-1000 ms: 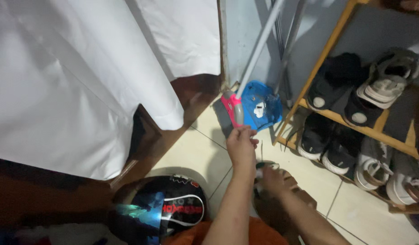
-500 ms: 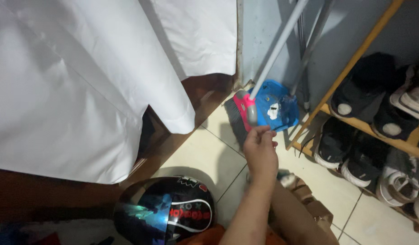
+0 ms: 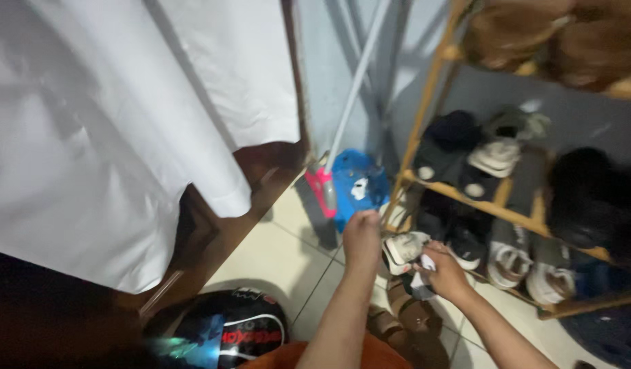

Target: The person wipes several pairs of shoes and sandals on a wooden shoe rack using a white cloth, then cleans a decorated motorcycle helmet and places it on the top shelf. The person also briefly moves a broom and dustpan.

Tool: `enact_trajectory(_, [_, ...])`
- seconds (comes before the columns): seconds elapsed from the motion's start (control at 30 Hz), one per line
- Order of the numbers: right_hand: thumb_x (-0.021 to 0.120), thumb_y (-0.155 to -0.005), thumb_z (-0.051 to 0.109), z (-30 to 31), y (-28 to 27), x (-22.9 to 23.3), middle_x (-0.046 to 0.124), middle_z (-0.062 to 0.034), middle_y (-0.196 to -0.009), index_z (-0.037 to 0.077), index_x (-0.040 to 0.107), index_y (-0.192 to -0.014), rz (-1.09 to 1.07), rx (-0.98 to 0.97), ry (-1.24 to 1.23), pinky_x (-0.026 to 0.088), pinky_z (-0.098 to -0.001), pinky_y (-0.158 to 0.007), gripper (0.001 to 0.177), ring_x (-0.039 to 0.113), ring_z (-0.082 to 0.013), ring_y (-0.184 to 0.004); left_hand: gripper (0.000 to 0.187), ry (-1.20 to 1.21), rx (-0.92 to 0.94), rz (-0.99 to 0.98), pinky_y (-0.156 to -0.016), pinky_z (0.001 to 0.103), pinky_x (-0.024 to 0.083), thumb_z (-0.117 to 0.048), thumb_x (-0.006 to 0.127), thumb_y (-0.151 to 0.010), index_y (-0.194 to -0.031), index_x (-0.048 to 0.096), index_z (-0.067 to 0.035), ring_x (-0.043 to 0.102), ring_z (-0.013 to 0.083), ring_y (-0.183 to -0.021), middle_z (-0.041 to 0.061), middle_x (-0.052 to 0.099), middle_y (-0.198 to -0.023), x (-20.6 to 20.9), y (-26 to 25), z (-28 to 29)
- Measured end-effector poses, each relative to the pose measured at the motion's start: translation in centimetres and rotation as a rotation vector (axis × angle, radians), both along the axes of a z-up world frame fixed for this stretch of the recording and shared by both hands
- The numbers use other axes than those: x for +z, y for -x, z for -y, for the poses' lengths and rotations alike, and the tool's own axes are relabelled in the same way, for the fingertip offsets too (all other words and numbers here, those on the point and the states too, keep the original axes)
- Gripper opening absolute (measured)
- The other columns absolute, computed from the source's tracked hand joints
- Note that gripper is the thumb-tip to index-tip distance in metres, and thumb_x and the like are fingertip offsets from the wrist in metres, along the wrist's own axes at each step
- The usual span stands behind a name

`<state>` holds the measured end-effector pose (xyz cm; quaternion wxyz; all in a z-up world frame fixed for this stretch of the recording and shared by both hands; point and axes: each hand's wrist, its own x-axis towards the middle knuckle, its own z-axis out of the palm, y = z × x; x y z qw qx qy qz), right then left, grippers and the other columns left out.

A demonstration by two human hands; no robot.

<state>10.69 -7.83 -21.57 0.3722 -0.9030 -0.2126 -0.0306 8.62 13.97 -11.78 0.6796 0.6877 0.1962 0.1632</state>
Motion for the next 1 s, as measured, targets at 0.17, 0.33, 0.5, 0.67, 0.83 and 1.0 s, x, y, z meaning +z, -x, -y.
enact_trajectory(0.17, [0.070,-0.063,-0.002,8.5,8.3,11.6,0.059,-0.0125,-0.107,0.005,0.065,-0.100,0.372,-0.020,0.039,0.052,-0.0403,-0.080,0.037,0.064,-0.0375,-0.096,0.059,0.525,-0.399,-0.290,-0.091,0.042,0.054,-0.054,0.067,-0.087,-0.128,0.068,-0.011,0.068,0.0288,-0.116,0.012,0.072,-0.127,3.7,4.0,6.9])
enact_trajectory(0.33, [0.076,-0.064,0.006,12.8,15.1,18.9,0.062,-0.0109,-0.105,0.011,0.069,-0.097,0.713,-0.127,0.209,0.051,-0.0460,-0.077,0.034,0.064,-0.0354,-0.091,0.066,0.633,-0.641,-0.533,-0.084,0.048,0.048,-0.064,0.063,-0.083,-0.135,0.064,-0.024,0.061,0.0333,-0.110,0.006,0.068,-0.123,9.4,9.7,14.7])
enact_trajectory(0.5, [0.077,-0.060,0.010,15.8,20.1,24.6,0.065,-0.0098,-0.100,0.012,0.074,-0.102,0.859,-0.030,0.264,0.052,-0.0444,-0.075,0.042,0.065,-0.0326,-0.086,0.058,0.945,-0.720,-0.151,-0.092,0.053,0.054,-0.042,0.071,-0.090,-0.140,0.058,-0.016,0.067,0.0288,-0.113,0.008,0.068,-0.128,10.2,12.7,19.4])
enact_trajectory(0.67, [0.079,-0.062,0.010,17.8,22.8,27.5,0.067,-0.0120,-0.109,0.012,0.074,-0.105,0.890,-0.073,0.268,0.052,-0.0430,-0.075,0.044,0.065,-0.0332,-0.086,0.059,1.288,-0.842,-0.058,-0.101,0.050,0.056,-0.045,0.063,-0.101,-0.146,0.057,-0.007,0.069,0.0301,-0.118,0.015,0.069,-0.135,10.3,13.6,22.6])
enact_trajectory(0.83, [0.077,-0.081,0.014,19.8,25.4,29.7,0.071,-0.0043,-0.105,0.012,0.073,-0.103,0.673,-0.142,0.014,0.056,-0.0357,-0.082,0.022,0.072,-0.0234,-0.092,0.056,1.126,-0.762,-0.118,-0.088,0.051,0.060,-0.041,0.061,-0.092,-0.138,0.058,-0.007,0.072,0.0295,-0.105,0.014,0.071,-0.124,11.9,14.1,23.5])
enact_trajectory(1.0, [0.060,-0.102,0.015,21.1,22.8,30.6,0.054,-0.0148,-0.120,0.005,0.057,-0.128,0.613,-0.434,-0.468,0.046,-0.0351,-0.098,0.028,0.055,-0.0278,-0.107,0.052,0.607,-0.697,0.146,-0.091,0.033,0.055,-0.021,0.067,-0.093,-0.142,0.062,-0.006,0.069,0.0176,-0.104,0.011,0.072,-0.123,10.5,14.1,24.5])
